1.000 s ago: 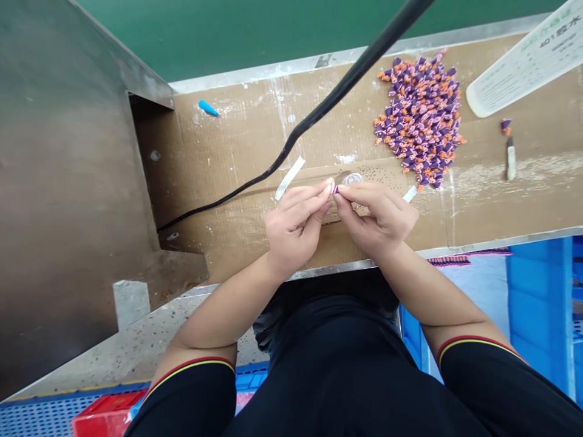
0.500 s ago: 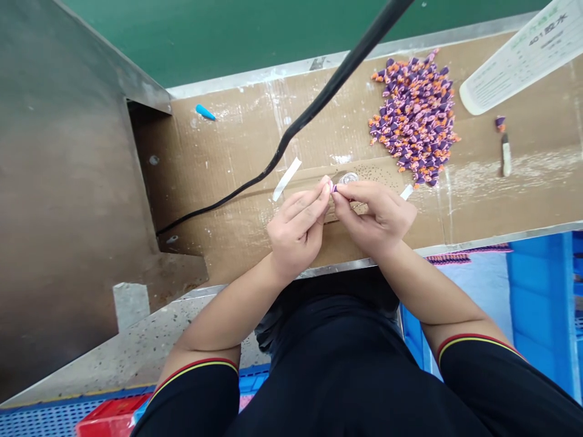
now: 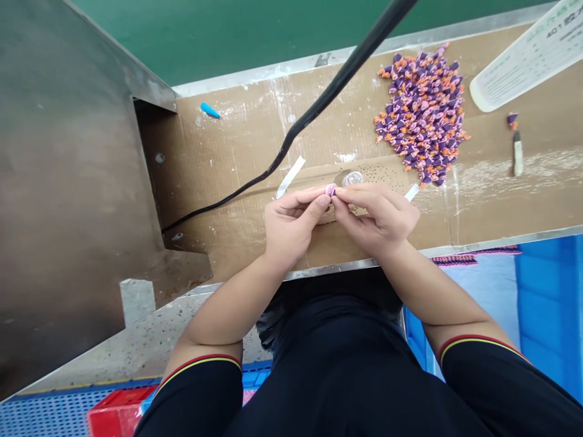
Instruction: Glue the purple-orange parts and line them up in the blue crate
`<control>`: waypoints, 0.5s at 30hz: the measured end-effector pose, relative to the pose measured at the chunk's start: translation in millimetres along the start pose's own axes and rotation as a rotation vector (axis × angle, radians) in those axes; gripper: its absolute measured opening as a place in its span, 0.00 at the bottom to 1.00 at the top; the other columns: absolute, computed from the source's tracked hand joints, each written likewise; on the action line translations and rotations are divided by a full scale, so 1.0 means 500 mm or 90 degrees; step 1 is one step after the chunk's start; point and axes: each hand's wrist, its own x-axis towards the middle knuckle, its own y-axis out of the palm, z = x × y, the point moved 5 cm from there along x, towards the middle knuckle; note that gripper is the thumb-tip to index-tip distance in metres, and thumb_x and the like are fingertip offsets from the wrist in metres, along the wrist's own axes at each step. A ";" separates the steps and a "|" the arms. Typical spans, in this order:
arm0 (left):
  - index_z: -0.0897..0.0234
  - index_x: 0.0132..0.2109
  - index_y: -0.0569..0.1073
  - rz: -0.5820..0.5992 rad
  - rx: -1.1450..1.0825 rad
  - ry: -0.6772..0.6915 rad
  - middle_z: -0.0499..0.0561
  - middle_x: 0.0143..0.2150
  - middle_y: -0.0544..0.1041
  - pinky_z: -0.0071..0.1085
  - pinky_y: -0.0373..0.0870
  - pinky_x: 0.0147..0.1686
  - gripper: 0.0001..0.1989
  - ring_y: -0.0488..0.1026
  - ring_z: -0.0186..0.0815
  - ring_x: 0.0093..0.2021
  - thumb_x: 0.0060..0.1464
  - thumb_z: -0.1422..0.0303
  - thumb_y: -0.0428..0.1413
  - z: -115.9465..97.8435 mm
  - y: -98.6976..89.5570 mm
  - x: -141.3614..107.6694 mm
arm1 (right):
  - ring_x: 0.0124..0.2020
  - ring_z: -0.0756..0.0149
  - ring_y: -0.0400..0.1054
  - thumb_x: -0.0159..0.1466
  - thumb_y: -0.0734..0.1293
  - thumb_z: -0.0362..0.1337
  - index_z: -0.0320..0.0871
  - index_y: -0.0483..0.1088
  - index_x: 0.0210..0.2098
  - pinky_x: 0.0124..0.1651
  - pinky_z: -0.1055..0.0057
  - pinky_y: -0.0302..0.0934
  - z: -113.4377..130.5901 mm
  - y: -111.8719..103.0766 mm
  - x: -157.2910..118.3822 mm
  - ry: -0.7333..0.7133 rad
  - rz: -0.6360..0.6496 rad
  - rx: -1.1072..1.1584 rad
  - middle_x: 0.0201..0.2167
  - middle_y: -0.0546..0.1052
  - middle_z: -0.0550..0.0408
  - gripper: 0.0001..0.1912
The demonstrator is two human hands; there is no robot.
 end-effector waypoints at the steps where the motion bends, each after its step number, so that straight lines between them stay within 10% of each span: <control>1: 0.53 0.41 0.90 -0.005 -0.017 -0.016 0.53 0.46 0.89 0.40 0.87 0.55 0.15 0.88 0.43 0.49 0.53 0.51 0.78 0.003 -0.001 0.002 | 0.34 0.63 0.84 0.75 0.73 0.39 0.53 0.81 0.43 0.39 0.66 0.82 0.001 -0.002 0.000 -0.001 -0.004 0.012 0.35 0.88 0.57 0.03; 8: 0.52 0.38 0.89 -0.047 -0.101 -0.046 0.49 0.43 0.89 0.22 0.81 0.42 0.15 0.84 0.28 0.40 0.47 0.55 0.81 0.003 -0.011 0.015 | 0.40 0.60 0.83 0.76 0.71 0.36 0.51 0.82 0.49 0.46 0.62 0.78 -0.047 -0.012 0.014 0.047 0.035 0.031 0.41 0.87 0.55 0.06; 15: 0.52 0.39 0.89 -0.059 -0.098 -0.028 0.51 0.43 0.89 0.26 0.80 0.39 0.17 0.82 0.30 0.38 0.47 0.52 0.81 0.000 -0.028 0.022 | 0.47 0.55 0.78 0.77 0.68 0.34 0.52 0.81 0.50 0.56 0.51 0.71 -0.101 -0.010 0.011 0.036 0.159 -0.058 0.43 0.85 0.54 0.09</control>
